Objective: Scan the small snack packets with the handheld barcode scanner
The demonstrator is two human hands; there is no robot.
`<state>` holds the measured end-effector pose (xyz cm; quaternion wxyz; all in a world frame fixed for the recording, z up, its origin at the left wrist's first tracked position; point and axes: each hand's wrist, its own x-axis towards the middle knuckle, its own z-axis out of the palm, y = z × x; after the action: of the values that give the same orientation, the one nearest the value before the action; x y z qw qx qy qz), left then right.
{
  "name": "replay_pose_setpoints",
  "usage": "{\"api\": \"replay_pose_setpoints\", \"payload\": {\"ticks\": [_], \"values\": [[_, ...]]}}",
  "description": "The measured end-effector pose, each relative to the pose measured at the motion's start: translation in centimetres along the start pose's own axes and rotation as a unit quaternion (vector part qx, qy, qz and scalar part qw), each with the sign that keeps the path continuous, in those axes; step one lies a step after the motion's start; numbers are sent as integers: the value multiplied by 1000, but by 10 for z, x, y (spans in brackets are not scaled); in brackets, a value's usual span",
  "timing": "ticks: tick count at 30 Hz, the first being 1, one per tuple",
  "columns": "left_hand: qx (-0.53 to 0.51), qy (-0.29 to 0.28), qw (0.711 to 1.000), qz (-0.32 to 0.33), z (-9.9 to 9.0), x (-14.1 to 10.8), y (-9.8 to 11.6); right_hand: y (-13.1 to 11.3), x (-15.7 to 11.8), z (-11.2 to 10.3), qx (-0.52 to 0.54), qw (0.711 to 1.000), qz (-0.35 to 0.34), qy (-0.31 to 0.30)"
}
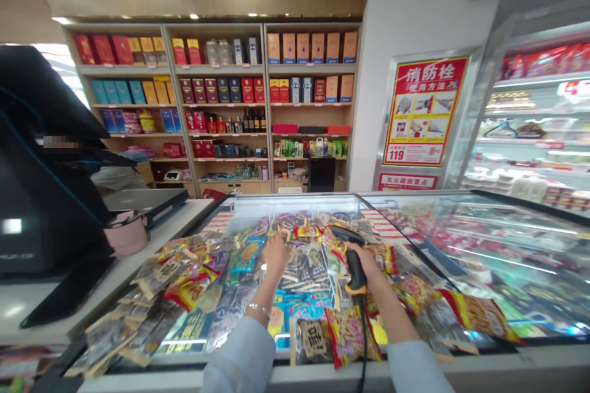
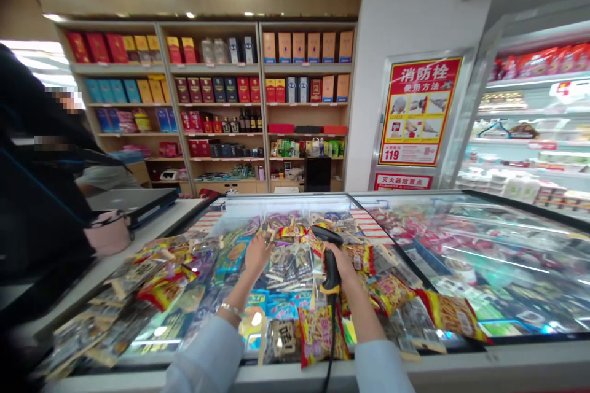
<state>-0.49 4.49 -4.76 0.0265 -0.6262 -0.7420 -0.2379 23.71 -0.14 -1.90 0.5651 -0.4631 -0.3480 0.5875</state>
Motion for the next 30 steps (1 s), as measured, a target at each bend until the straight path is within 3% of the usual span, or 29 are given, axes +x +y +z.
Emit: {"api": "replay_pose_setpoints", "payload": {"ticks": [7,12,17,21,25,30], "values": [[40,-14,997,-64,5,4,-8,1,-6,3,-19,1000,25,0],[-48,-41,998,-19,12,9,-8,2,-9,3,-19,1000,-4,-3],[-206,67,976,-25,14,14,-12,1,-17,4,-12,1000,-14,-23],[-343,185,921,-16,8,11,-6,-2,-27,6,32,996,-33,-79],[-426,199,882,-26,10,6,2,0,-31,6,26,990,-42,-130],[-444,203,872,-25,8,0,9,3,-26,3,-16,990,-52,-129]]}}
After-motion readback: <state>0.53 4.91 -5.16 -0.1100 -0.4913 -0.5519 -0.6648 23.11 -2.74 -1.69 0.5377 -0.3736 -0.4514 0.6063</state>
